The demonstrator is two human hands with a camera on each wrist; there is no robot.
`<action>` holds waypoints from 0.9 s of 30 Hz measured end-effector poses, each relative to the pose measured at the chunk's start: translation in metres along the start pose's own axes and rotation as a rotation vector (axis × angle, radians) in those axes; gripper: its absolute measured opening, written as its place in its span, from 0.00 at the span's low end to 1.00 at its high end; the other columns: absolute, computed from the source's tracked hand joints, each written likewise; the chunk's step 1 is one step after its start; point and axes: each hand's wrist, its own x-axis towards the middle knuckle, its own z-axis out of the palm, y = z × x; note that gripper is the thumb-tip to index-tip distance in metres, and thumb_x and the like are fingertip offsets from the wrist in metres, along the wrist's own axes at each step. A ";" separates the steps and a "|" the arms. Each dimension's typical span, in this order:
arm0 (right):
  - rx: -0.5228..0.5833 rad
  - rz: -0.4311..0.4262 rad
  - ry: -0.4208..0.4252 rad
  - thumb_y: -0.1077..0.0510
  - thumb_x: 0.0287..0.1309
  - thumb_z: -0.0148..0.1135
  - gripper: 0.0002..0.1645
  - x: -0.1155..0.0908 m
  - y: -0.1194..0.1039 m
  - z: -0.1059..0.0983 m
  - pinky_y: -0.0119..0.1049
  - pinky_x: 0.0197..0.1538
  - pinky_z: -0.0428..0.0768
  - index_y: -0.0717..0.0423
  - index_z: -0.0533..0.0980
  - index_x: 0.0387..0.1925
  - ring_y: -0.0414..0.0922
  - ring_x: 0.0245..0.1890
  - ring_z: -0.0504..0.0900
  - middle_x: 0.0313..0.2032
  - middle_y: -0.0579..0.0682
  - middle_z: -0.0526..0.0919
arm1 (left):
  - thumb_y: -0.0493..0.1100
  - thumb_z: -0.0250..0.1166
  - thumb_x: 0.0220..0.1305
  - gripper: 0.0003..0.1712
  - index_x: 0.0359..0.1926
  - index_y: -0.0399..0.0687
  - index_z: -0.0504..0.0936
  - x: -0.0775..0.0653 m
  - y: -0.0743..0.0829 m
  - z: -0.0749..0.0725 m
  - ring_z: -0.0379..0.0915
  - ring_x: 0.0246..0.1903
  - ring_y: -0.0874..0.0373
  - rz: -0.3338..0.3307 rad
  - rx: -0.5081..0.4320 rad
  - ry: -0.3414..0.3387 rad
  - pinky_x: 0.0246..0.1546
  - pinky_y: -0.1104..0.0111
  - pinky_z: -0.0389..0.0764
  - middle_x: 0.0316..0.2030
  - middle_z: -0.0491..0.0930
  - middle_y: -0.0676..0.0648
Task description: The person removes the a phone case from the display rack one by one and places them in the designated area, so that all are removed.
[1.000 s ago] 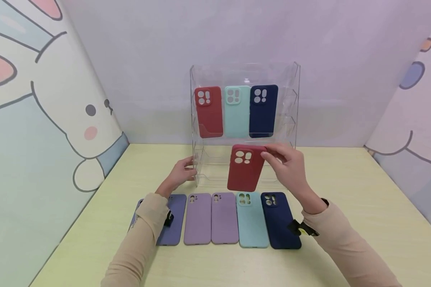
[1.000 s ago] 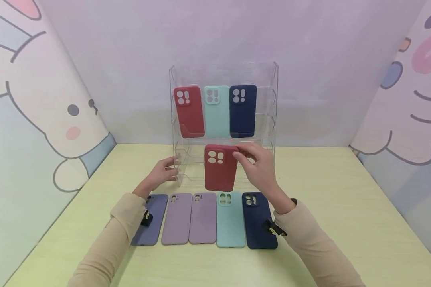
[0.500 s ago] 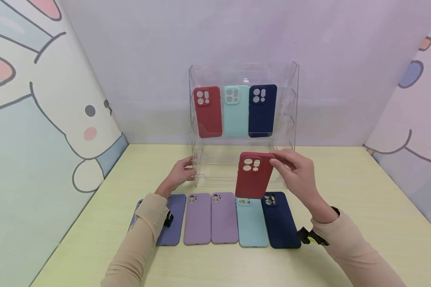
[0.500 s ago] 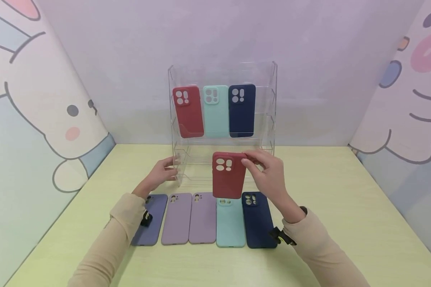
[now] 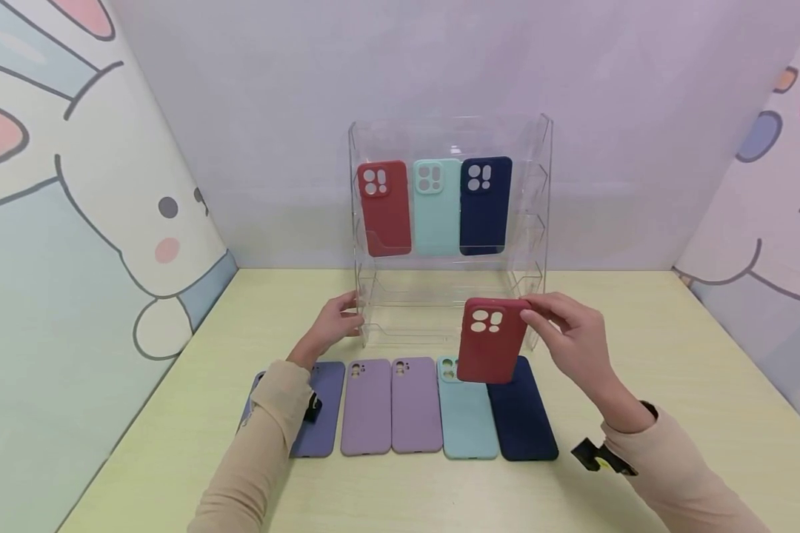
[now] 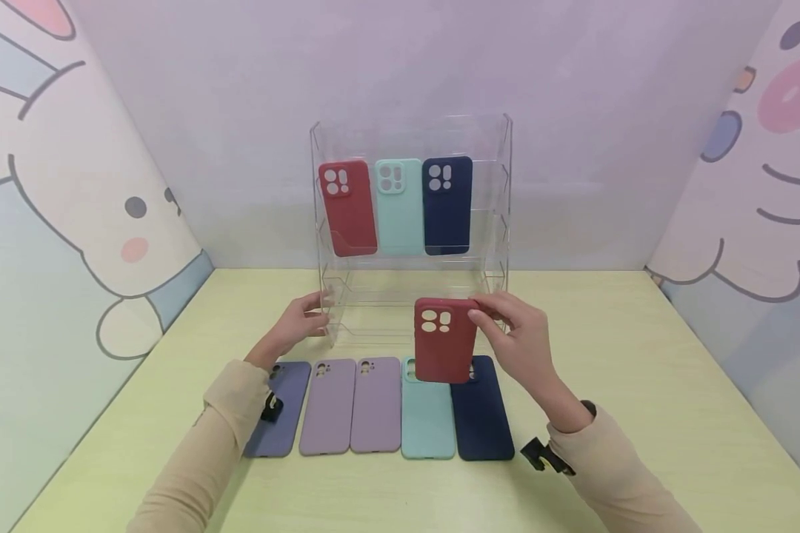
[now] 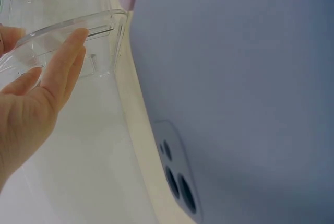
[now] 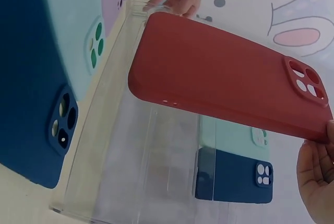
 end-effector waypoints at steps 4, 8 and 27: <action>-0.053 -0.006 -0.019 0.77 0.43 0.63 0.17 -0.006 0.001 -0.010 0.16 0.40 0.74 0.68 0.79 0.39 0.28 0.32 0.76 0.31 0.56 0.82 | 0.29 0.52 0.57 0.37 0.68 0.41 0.53 -0.002 0.002 0.000 0.67 0.53 0.39 -0.011 -0.007 0.000 0.40 0.62 0.81 0.59 0.62 0.32; -0.128 -0.027 -0.040 0.76 0.42 0.64 0.16 -0.011 0.004 -0.021 0.15 0.39 0.73 0.66 0.80 0.38 0.26 0.31 0.75 0.30 0.50 0.81 | 0.29 0.51 0.59 0.37 0.69 0.42 0.51 -0.001 0.002 0.000 0.64 0.55 0.38 -0.035 -0.027 -0.016 0.43 0.59 0.79 0.61 0.60 0.32; -0.255 -0.038 -0.130 0.75 0.36 0.68 0.18 -0.024 0.007 -0.067 0.13 0.38 0.72 0.63 0.81 0.35 0.24 0.31 0.75 0.29 0.42 0.81 | 0.29 0.51 0.59 0.36 0.69 0.42 0.52 0.000 0.002 0.001 0.64 0.55 0.38 -0.051 -0.023 0.002 0.41 0.61 0.80 0.60 0.61 0.32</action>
